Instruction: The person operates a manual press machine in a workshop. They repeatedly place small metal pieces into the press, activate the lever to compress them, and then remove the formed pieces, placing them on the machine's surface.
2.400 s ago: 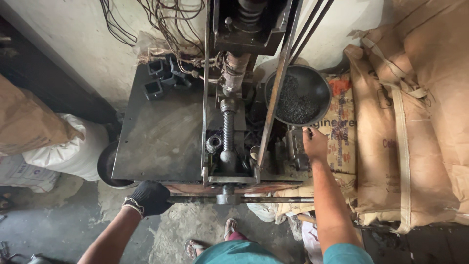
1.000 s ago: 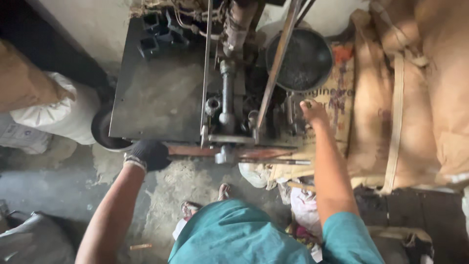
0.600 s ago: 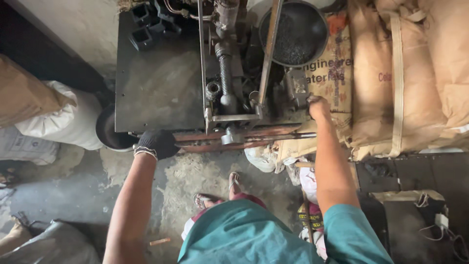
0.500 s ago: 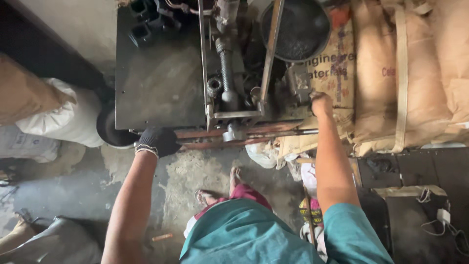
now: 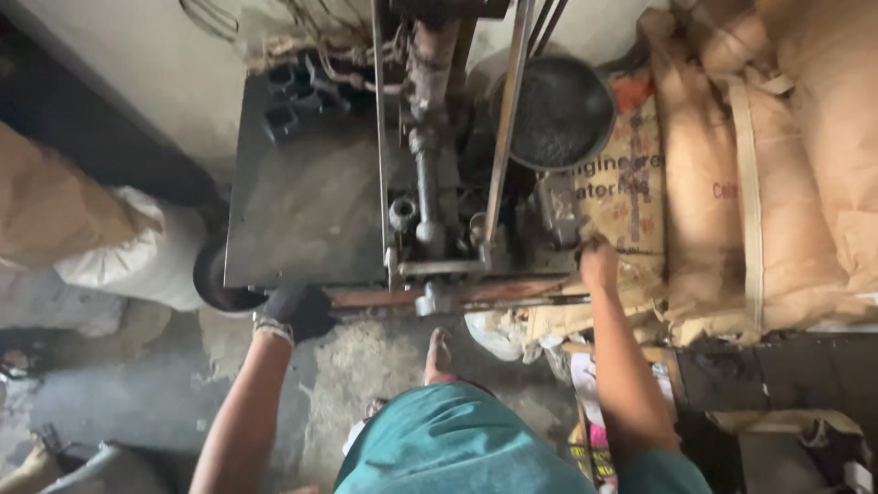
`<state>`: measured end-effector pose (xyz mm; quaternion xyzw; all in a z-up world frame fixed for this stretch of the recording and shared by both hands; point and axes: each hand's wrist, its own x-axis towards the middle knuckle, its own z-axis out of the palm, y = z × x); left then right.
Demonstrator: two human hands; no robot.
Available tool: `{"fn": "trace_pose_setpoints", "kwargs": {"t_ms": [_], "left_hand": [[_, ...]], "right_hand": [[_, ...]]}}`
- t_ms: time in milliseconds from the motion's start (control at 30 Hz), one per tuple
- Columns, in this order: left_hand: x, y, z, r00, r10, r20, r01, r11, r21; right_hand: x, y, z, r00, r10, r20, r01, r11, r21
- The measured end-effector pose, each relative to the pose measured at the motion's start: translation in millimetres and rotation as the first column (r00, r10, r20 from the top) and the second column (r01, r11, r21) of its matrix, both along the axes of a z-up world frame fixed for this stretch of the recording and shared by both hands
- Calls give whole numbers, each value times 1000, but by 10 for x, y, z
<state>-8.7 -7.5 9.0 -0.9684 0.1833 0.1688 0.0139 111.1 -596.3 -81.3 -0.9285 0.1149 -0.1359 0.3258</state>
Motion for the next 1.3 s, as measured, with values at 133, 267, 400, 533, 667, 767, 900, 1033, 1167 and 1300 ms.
{"fn": "trace_pose_setpoints", "kwargs": {"t_ms": [133,267,400,533,667,767,900,1033,1167,1300], "left_hand": [[-49,-15,-94,983,174,-60,-177,983,-39],[-101,-60,-151,961,275,-31,-276,960,-44],[-105,-35,-189,958,285,-21,-286,955,-81],[-99,-47,-208,955,294,-51,-296,953,-64],[-57,-46,-130,947,310,-78,-316,945,-84],[-48,-75,-133,947,315,-59,-319,942,-107],[-49,-55,-94,951,293,-95,-302,948,-103],[-27,-64,-55,959,269,-83,-276,958,-78],[-65,-68,-44,957,277,-86,-284,955,-83],[-70,-64,-51,962,272,-40,-274,953,-125]], "right_hand": [[-364,247,-60,941,-85,328,66,995,69],[-444,354,11,940,-87,330,22,980,196],[-453,337,74,982,-138,130,98,957,271],[-437,341,77,989,-114,89,43,820,570],[-469,431,206,986,-144,90,77,853,516],[-433,493,336,983,-164,84,97,848,521],[-469,596,439,979,-196,53,135,825,549],[-445,595,449,975,-211,62,157,866,475],[-484,539,336,975,-206,87,159,913,377],[-485,512,325,929,-65,364,112,988,-110]]}}
